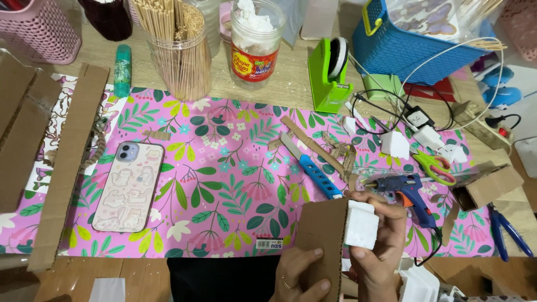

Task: Cutting, folding, and gluing cardboard to assemble a small box

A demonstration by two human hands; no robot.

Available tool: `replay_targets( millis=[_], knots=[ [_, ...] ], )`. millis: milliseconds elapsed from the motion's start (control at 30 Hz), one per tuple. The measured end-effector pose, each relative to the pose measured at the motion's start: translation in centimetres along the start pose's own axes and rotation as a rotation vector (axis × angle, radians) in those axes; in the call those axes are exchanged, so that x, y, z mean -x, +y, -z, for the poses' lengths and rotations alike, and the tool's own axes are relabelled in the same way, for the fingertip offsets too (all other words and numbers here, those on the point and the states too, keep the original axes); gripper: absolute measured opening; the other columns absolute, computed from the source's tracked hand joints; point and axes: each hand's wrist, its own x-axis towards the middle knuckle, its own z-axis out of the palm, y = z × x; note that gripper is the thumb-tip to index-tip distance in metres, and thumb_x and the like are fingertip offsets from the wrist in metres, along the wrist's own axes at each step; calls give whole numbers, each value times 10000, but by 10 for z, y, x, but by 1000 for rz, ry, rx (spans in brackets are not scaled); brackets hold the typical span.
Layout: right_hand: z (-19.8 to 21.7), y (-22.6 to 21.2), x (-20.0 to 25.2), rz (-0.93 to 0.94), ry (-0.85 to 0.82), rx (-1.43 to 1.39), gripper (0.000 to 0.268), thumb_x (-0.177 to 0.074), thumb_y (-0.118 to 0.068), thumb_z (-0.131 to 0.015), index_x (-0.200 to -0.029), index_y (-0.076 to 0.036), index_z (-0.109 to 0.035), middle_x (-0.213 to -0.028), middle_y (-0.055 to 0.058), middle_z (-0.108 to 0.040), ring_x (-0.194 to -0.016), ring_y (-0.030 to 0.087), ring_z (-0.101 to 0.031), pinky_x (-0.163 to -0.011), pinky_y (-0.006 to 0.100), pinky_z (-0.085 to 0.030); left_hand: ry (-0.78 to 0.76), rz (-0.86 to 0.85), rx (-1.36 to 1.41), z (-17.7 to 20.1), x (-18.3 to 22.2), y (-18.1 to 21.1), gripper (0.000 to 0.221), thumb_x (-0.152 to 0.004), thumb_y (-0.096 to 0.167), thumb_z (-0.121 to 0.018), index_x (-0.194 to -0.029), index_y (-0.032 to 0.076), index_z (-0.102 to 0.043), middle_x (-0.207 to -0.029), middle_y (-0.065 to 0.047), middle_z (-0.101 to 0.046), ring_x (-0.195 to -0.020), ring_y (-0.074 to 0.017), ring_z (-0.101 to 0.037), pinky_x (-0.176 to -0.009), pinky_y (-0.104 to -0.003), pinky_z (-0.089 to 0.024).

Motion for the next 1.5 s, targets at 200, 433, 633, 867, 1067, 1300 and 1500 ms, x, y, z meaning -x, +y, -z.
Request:
replay_targets(
  millis=[200, 433, 633, 867, 1067, 1300, 1500],
  knots=[
    [-5, -1, 0, -23, 37, -9, 613, -802, -350, -830, -1281, -116, -525, -1290, 198, -599, -1278, 301, -585, -1139, 449, -446, -33, -43, -15, -4, 1, -2, 309, -1024, 149, -642, -1314, 184, -539, -1245, -230, -647, -912, -317, -661, -777, -449, -582],
    [-9, -3, -3, 27, 49, -32, 592, -801, -318, -836, -1265, -122, -525, -1252, 205, -607, -1211, 273, -595, -1025, 392, -469, -15, 203, 49, -6, 30, -1, 271, -1012, 184, -602, -1264, 86, -620, -1208, -141, -715, -922, -275, -664, -815, -398, -546],
    [-8, -6, -3, 17, 14, -31, 593, -795, -291, -844, -1264, -126, -521, -1245, 213, -606, -1209, 290, -591, -1029, 411, -472, -8, 301, 98, -2, 40, -6, 319, -982, 229, -635, -1234, 36, -659, -1163, -146, -745, -962, -265, -698, -853, -364, -549],
    [-10, -11, -4, 31, -11, 52, 596, -812, -276, -833, -1285, -100, -516, -1271, 215, -629, -1255, 325, -616, -1154, 479, -458, -76, 359, 120, 6, 63, -25, 384, -980, 257, -601, -1270, 25, -693, -1151, -122, -703, -980, -207, -685, -911, -293, -509],
    [-14, -8, -3, 63, 2, 61, 586, -807, -243, -835, -1284, -112, -520, -1252, 227, -622, -1240, 316, -615, -1023, 426, -523, 100, 106, 0, -4, 24, -6, 262, -1046, 142, -515, -1304, 154, -559, -1192, -214, -710, -1004, -305, -704, -855, -400, -590],
    [-30, -11, 0, 92, 21, 88, 584, -816, -170, -823, -1301, -145, -499, -1305, 236, -592, -1277, 309, -583, -1090, 435, -463, 150, 172, -96, -12, -16, 16, 460, -1076, 459, -593, -1424, 173, -499, -1239, -218, -666, -1005, -282, -709, -844, -343, -594],
    [-34, -9, 0, 138, 21, 106, 614, -819, -122, -815, -1322, -142, -465, -1303, 239, -573, -1263, 311, -585, -1081, 429, -499, 138, 223, -133, -9, -15, 17, 491, -1076, 514, -570, -1430, 181, -500, -1248, -191, -666, -1014, -277, -715, -889, -364, -608]
  ],
)
